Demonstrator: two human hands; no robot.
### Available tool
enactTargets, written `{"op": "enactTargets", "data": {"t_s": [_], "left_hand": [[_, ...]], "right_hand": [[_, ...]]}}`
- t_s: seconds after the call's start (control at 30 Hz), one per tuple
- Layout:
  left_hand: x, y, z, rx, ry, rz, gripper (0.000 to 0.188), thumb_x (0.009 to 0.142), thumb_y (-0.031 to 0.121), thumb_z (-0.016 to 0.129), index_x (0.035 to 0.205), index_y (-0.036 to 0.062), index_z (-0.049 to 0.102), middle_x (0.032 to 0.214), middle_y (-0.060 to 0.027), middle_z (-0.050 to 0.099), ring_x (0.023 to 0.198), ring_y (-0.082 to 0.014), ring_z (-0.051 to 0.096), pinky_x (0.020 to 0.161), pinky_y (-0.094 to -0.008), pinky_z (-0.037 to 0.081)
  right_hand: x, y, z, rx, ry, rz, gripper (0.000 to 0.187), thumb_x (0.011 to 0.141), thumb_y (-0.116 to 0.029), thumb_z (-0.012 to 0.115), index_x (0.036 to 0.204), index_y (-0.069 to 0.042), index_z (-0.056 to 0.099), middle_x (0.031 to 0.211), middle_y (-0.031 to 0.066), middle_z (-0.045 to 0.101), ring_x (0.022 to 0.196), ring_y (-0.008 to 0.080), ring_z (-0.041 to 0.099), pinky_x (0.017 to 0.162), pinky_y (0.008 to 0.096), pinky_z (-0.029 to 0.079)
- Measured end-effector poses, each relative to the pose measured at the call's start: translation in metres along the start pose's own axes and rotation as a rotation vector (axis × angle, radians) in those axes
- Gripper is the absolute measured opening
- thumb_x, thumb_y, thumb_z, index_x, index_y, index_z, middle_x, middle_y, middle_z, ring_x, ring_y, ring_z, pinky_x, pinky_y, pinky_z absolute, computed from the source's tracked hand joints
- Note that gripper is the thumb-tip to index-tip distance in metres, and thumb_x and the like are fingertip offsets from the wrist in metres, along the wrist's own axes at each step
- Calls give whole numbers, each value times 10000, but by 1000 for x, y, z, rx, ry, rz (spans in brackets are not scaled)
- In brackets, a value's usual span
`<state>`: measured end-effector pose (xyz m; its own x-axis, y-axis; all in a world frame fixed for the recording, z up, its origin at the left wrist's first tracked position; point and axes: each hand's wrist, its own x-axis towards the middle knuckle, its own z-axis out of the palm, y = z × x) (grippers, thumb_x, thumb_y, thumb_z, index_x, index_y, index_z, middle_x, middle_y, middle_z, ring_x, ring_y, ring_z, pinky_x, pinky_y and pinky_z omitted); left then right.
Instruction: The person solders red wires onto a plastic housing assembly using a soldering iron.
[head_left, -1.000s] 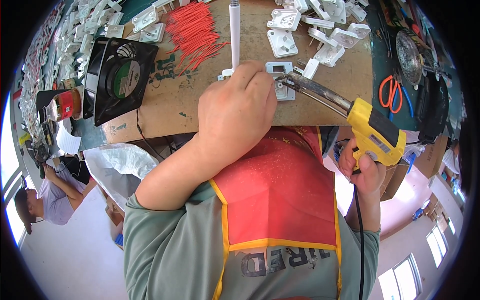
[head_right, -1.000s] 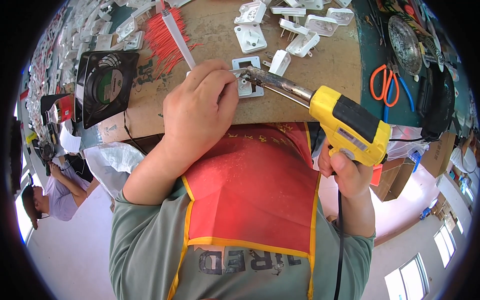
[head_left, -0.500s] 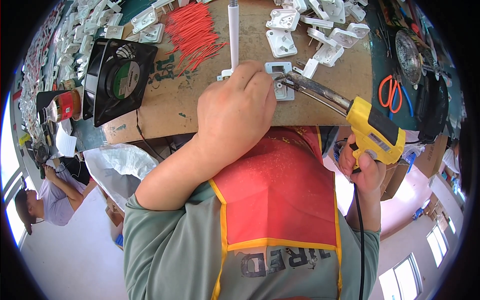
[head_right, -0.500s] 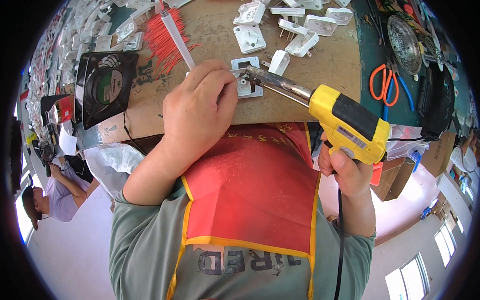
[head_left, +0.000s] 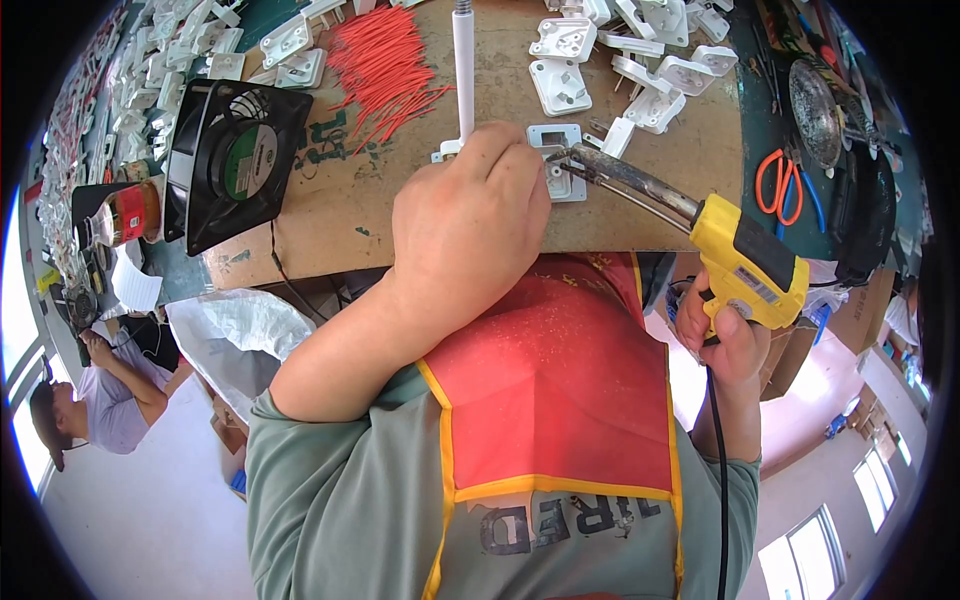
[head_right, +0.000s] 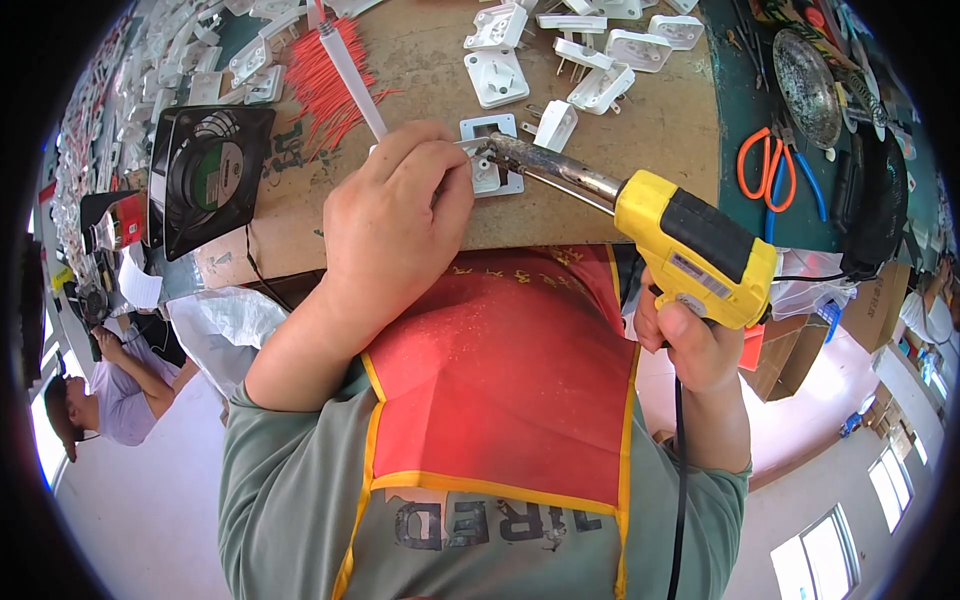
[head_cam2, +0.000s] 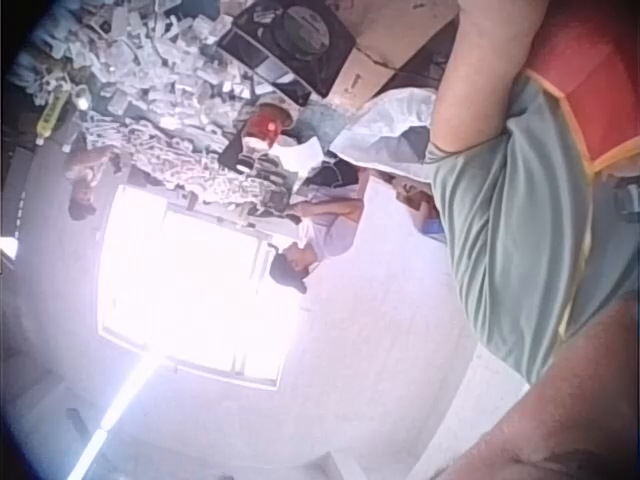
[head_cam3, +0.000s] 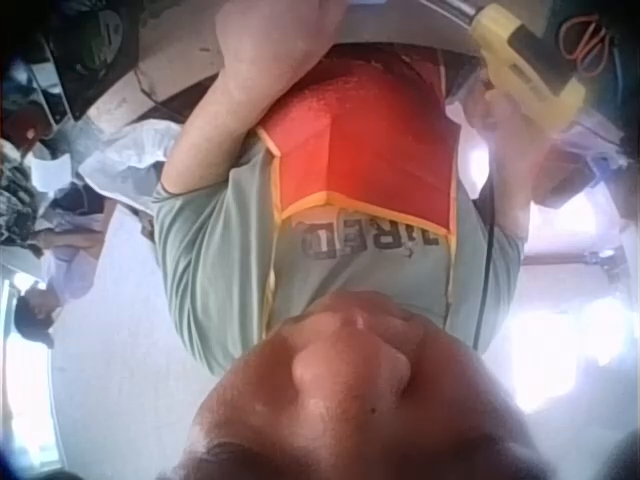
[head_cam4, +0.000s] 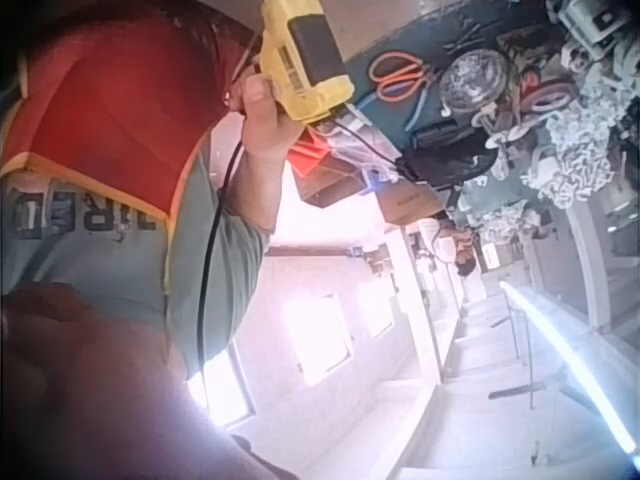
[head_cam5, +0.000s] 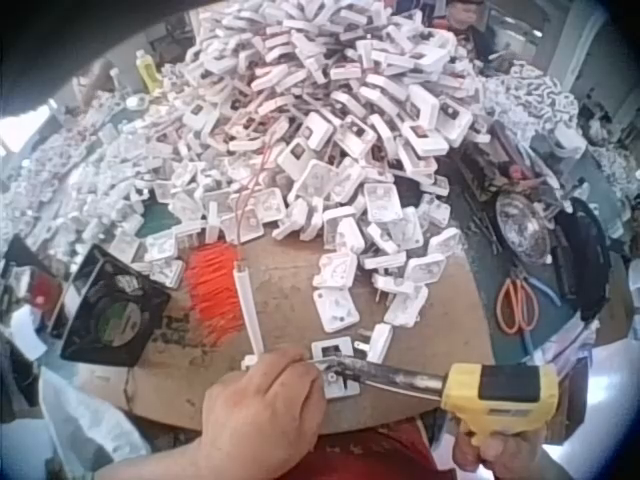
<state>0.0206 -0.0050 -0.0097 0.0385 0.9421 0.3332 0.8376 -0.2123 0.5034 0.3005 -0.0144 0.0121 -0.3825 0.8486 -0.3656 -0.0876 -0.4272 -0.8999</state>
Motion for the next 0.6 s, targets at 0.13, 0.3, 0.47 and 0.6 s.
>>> {"op": "enactTargets", "data": {"t_s": [0.13,0.3,0.47,0.6], "left_hand": [[0,1,0,2,-3,-11,77,759,94,658,798,59,601,913,-59,615,590,-272,613,536,-371,512],[3,5,-2,14,-23,-44,69,764,74,670,815,65,625,923,-50,639,662,-262,635,576,-354,523],[6,9,-2,5,-56,-71,65,772,56,680,829,66,649,939,-53,663,738,-255,657,622,-338,534],[6,7,0,-8,26,4,64,773,83,668,823,70,631,935,-49,645,634,-267,637,572,-357,527]], "right_hand": [[1,2,2,-7,23,-38,605,848,-426,707,1161,55,517,605,49,499,449,106,451,430,242,369],[1,-4,0,-16,-10,-20,670,844,-460,707,1224,44,483,618,31,473,446,102,425,427,237,341],[-1,-9,-15,49,-30,-127,751,840,-513,701,1291,32,446,655,7,458,495,102,430,463,235,345],[9,-20,-37,-56,88,-395,787,864,-504,675,1370,20,378,746,11,480,659,125,495,620,270,399]]}}
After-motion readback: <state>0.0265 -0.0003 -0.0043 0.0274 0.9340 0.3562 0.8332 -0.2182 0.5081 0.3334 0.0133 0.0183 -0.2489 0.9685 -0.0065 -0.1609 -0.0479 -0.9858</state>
